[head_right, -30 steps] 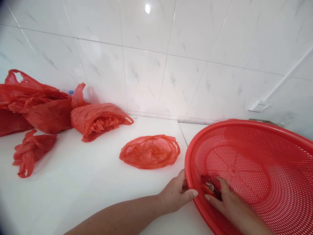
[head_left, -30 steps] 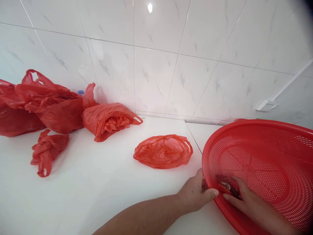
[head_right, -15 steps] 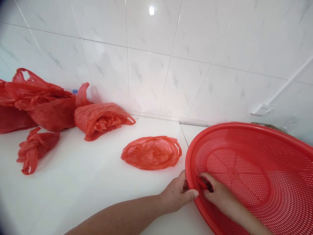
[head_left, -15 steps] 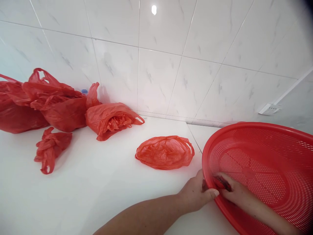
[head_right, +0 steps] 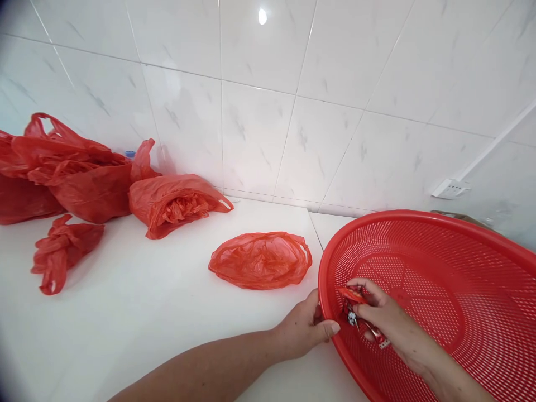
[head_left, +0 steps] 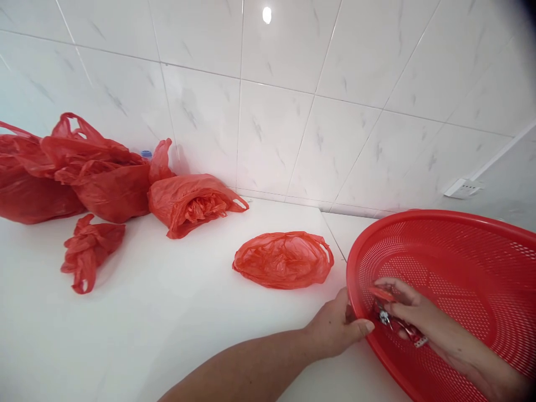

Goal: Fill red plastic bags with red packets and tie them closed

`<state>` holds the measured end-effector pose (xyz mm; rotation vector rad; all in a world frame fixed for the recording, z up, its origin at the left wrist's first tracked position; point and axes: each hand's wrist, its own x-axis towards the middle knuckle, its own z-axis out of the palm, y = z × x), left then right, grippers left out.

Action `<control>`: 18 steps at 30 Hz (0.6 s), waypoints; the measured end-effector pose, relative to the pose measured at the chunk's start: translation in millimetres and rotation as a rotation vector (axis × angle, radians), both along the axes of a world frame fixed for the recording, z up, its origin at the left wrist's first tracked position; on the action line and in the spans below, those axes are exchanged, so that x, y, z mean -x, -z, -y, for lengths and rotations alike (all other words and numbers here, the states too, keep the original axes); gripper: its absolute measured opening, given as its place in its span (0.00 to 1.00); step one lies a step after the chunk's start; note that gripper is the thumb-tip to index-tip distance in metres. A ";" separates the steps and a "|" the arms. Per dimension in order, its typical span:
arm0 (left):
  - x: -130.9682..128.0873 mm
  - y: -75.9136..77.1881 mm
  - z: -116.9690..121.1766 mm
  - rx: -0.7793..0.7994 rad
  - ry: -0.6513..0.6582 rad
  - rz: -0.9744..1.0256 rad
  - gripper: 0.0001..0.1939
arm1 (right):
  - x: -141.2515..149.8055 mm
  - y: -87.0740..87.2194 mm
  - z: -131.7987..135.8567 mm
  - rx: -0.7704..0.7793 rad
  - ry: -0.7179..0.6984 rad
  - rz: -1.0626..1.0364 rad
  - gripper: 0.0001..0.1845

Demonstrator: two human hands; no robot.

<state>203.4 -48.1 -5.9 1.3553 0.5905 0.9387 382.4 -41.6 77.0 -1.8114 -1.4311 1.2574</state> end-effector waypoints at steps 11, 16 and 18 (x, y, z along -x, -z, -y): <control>-1.4 2.1 -3.9 0.034 0.036 0.034 0.30 | 34.8 -41.0 -16.2 -0.318 0.224 -0.164 0.26; -2.8 3.3 -5.9 0.035 0.042 0.032 0.29 | 74.6 -56.3 -17.1 -0.318 0.120 -0.264 0.27; -2.0 3.6 -6.2 0.032 0.049 0.006 0.28 | 93.2 -53.9 -23.4 -0.280 0.052 -0.279 0.25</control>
